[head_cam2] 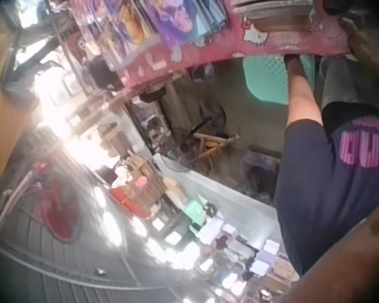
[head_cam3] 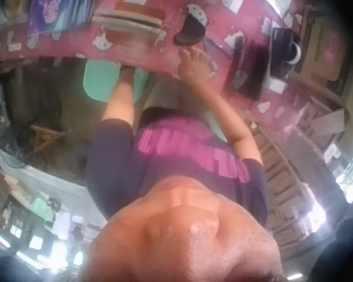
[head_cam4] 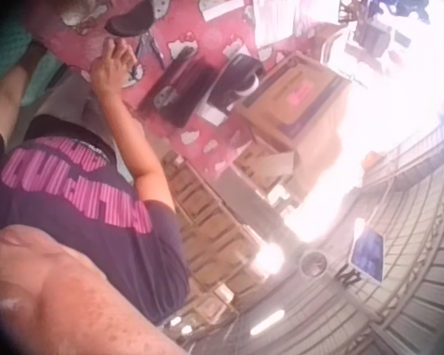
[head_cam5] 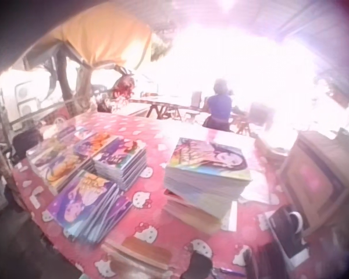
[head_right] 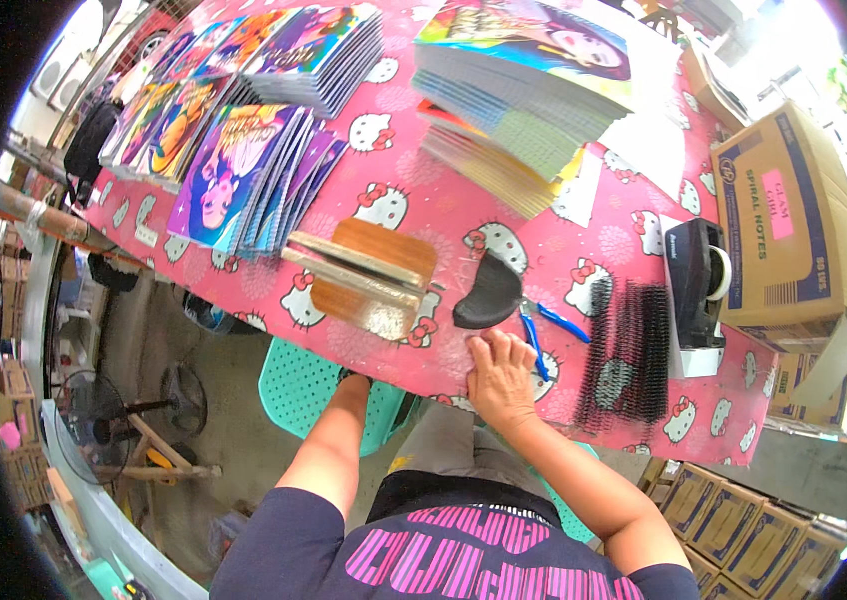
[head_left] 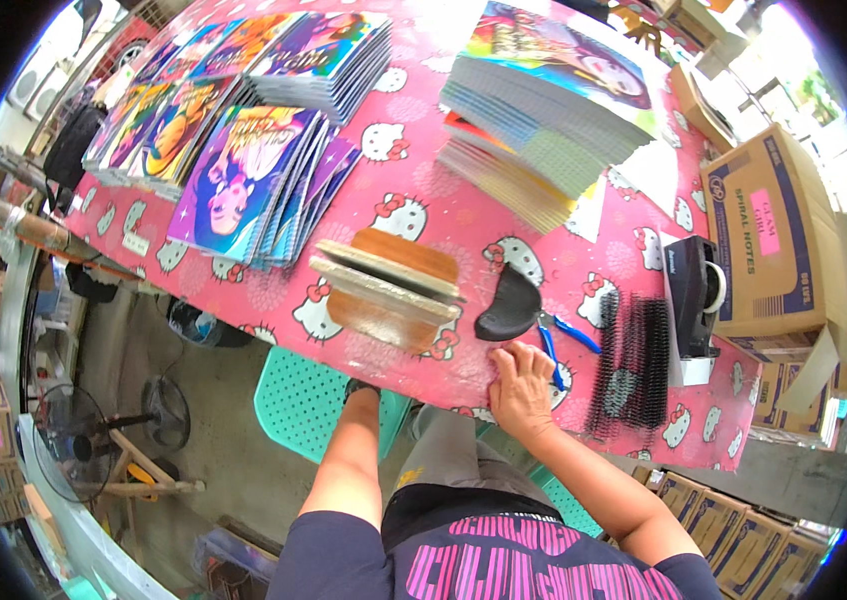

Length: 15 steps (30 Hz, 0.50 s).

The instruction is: The person binds notebooks by threading plastic spiral coils through pre-punched holes in paper stacks and covers, then uses pliers to trim and crimp the ends of the coils.

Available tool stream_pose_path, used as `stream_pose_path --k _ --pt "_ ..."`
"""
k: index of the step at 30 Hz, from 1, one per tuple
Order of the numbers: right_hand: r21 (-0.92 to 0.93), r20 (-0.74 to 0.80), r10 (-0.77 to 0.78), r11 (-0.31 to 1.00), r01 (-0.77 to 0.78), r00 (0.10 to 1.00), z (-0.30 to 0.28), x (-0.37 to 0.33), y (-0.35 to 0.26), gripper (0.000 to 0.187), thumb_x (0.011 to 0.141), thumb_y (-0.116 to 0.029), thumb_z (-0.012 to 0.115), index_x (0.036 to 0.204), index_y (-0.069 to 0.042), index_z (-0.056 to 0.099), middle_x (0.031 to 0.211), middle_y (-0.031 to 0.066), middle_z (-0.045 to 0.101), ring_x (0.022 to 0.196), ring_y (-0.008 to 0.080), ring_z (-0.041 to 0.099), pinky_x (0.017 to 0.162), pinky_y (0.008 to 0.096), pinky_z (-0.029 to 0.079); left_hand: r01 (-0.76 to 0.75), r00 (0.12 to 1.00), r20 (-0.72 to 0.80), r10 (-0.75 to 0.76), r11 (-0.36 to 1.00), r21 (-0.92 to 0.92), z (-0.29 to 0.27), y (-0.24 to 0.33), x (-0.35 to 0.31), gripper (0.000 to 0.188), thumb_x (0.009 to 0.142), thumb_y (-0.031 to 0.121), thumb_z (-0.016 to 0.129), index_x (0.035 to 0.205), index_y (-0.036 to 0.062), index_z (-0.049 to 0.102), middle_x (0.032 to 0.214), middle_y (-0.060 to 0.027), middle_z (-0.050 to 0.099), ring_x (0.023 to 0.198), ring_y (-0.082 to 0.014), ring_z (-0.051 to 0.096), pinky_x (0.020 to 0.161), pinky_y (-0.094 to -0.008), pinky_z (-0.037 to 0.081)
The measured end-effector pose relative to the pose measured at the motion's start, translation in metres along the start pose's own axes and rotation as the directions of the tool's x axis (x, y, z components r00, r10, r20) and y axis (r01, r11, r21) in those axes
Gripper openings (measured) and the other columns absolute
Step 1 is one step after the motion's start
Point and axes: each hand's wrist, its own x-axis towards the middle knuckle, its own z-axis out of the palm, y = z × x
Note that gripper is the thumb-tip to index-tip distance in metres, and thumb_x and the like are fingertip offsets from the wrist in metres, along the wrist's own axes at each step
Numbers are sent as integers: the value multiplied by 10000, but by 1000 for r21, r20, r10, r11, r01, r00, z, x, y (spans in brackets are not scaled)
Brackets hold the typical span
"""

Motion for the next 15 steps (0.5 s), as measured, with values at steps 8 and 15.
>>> stream_pose_path --k 8,15 --pt "-31 12 12 999 -12 1000 1 -3 1 471 714 -151 636 1171 -144 525 1190 100 442 1156 298 398 961 449 291 -14 996 -93 8 998 -62 14 -22 -21 674 827 541 565 1399 201 457 1476 -42 400 1336 -279 404 1074 -607 214" --pt "-23 -4 -20 1000 20 1000 -4 -5 2 479 707 -160 644 1171 -138 526 1183 102 452 1155 295 407 951 454 291 0 960 -279 -39 990 -140 26 -30 -23 698 829 536 568 1430 217 413 1522 -38 336 1360 -283 377 1074 -621 216"
